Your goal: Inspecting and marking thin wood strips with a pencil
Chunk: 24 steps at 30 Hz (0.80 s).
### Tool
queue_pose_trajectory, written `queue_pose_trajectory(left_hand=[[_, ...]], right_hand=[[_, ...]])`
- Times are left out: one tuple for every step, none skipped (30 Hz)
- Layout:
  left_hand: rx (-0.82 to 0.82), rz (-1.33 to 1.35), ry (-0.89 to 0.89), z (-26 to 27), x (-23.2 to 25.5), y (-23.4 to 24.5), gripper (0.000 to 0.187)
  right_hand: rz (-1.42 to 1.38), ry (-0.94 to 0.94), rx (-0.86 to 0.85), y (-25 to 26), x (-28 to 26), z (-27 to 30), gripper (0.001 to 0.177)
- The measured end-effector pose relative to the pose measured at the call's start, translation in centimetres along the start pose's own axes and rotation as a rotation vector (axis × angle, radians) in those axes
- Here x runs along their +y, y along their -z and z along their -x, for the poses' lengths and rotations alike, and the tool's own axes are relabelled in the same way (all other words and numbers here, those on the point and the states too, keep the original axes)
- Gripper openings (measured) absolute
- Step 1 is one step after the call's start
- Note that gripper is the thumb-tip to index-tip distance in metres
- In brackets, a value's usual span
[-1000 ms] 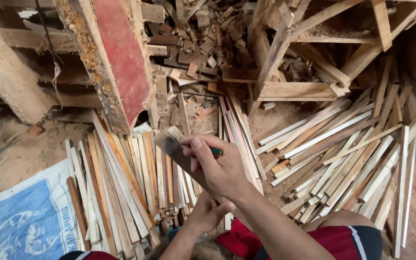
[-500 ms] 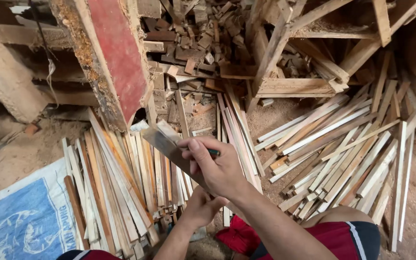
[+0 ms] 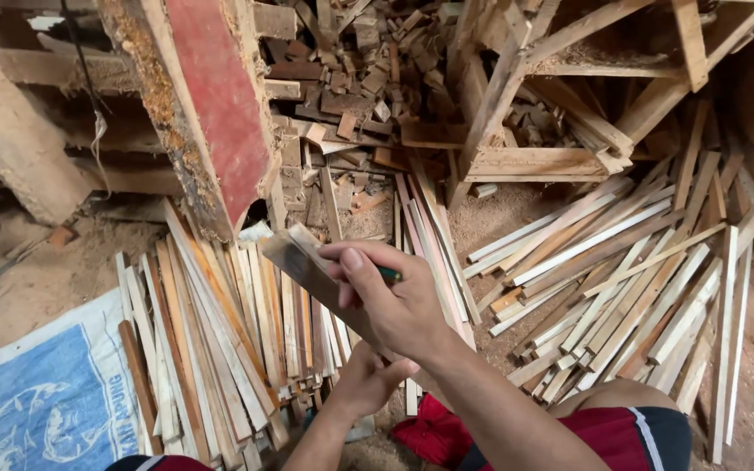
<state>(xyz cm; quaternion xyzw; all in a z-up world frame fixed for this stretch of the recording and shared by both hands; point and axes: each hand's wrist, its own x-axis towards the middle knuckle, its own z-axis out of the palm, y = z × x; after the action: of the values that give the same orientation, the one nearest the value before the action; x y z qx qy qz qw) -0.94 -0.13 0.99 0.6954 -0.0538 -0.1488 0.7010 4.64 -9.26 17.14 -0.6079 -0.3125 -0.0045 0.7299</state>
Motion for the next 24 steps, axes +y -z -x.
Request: queue_pose_trajectory(left_hand=[[-0.004, -0.003, -0.001, -0.1, 0.0, -0.2, 0.033], [-0.018, 0.022, 0.017, -0.1, -0.2, -0.4, 0.039], [-0.031, 0.048, 0.036, 0.0, -0.3, -0.6, 0.050], [-0.032, 0.052, 0.042, 0.0, -1.2, -0.4, 0.050], [-0.028, 0.087, 0.066, 0.0, -2.0, -0.2, 0.041], [-0.014, 0.120, 0.083, -0.2, -2.7, 0.2, 0.037], [-0.005, 0.122, 0.081, -0.2, -2.2, 0.5, 0.037], [0.029, 0.120, 0.135, -0.3, -1.7, 0.8, 0.026], [0.064, 0.117, 0.189, -0.4, -1.3, 1.1, 0.019], [0.067, 0.119, 0.186, -0.5, -1.4, 1.3, 0.019], [0.030, 0.146, 0.085, -0.6, -1.6, 1.4, 0.025], [-0.015, 0.172, -0.006, -0.5, -1.9, 1.3, 0.032], [-0.021, 0.173, 0.001, -0.4, -1.4, 0.9, 0.032], [-0.038, 0.076, 0.018, -0.4, -0.8, 0.6, 0.042], [-0.055, -0.021, 0.034, -0.3, -0.3, 0.2, 0.052], [-0.064, -0.028, 0.027, -0.4, -0.5, 0.2, 0.052], [-0.059, -0.012, 0.062, -0.5, -0.7, 0.3, 0.055], [-0.046, 0.012, 0.106, -0.2, -1.1, 0.1, 0.059], [-0.048, 0.012, 0.106, -0.5, -0.9, 0.4, 0.059], [0.003, 0.051, 0.170, -0.5, -0.8, 0.7, 0.033], [0.054, 0.090, 0.233, -0.5, -0.7, 1.0, 0.014], [0.065, 0.096, 0.229, -0.5, -0.6, 1.1, 0.014], [0.074, 0.081, 0.168, -0.5, -0.4, 1.2, 0.017], [0.064, 0.058, 0.116, -0.4, -0.3, 1.4, 0.020]], right_hand=[[0.001, 0.002, 0.005, -0.2, -0.4, -0.2, 0.025], [0.016, -0.036, 0.030, -0.4, -0.7, -0.4, 0.027], [0.031, -0.075, 0.055, -0.6, -1.0, -0.7, 0.029], [0.030, -0.083, 0.057, -0.5, -0.7, -0.3, 0.029], [0.042, -0.099, 0.043, -0.3, -0.4, 0.1, 0.028], [0.052, -0.108, 0.017, -0.3, 0.0, 0.2, 0.029], [0.049, -0.109, 0.009, 0.0, 0.6, 0.8, 0.029], [0.115, -0.182, 0.003, 0.3, 1.3, 1.3, 0.029], [0.182, -0.255, -0.003, 0.7, 1.9, 1.9, 0.031], [0.184, -0.253, -0.007, 0.8, 2.1, 1.9, 0.031], [0.134, -0.198, -0.011, 1.0, 2.4, 1.9, 0.029], [0.082, -0.149, -0.004, 1.3, 2.5, 2.2, 0.028], [0.082, -0.154, 0.002, 1.1, 2.1, 1.8, 0.028], [0.048, -0.109, 0.004, 0.9, 1.7, 1.2, 0.024], [0.015, -0.065, 0.005, 0.7, 1.2, 0.7, 0.022], [0.020, -0.055, 0.013, 0.8, 1.3, 0.6, 0.022], [0.056, -0.044, 0.004, 0.8, 1.5, 0.5, 0.023], [0.087, -0.044, -0.010, 0.6, 1.7, 0.7, 0.025], [0.088, -0.045, -0.009, 1.0, 1.8, 1.3, 0.025], [0.137, -0.142, -0.012, 1.1, 2.0, 1.9, 0.027], [0.187, -0.238, -0.015, 1.2, 2.2, 2.5, 0.029], [0.187, -0.237, -0.030, 1.5, 2.7, 2.7, 0.029], [0.189, -0.203, -0.040, 1.8, 3.1, 2.9, 0.028], [0.191, -0.175, -0.029, 2.0, 3.6, 3.4, 0.028]])
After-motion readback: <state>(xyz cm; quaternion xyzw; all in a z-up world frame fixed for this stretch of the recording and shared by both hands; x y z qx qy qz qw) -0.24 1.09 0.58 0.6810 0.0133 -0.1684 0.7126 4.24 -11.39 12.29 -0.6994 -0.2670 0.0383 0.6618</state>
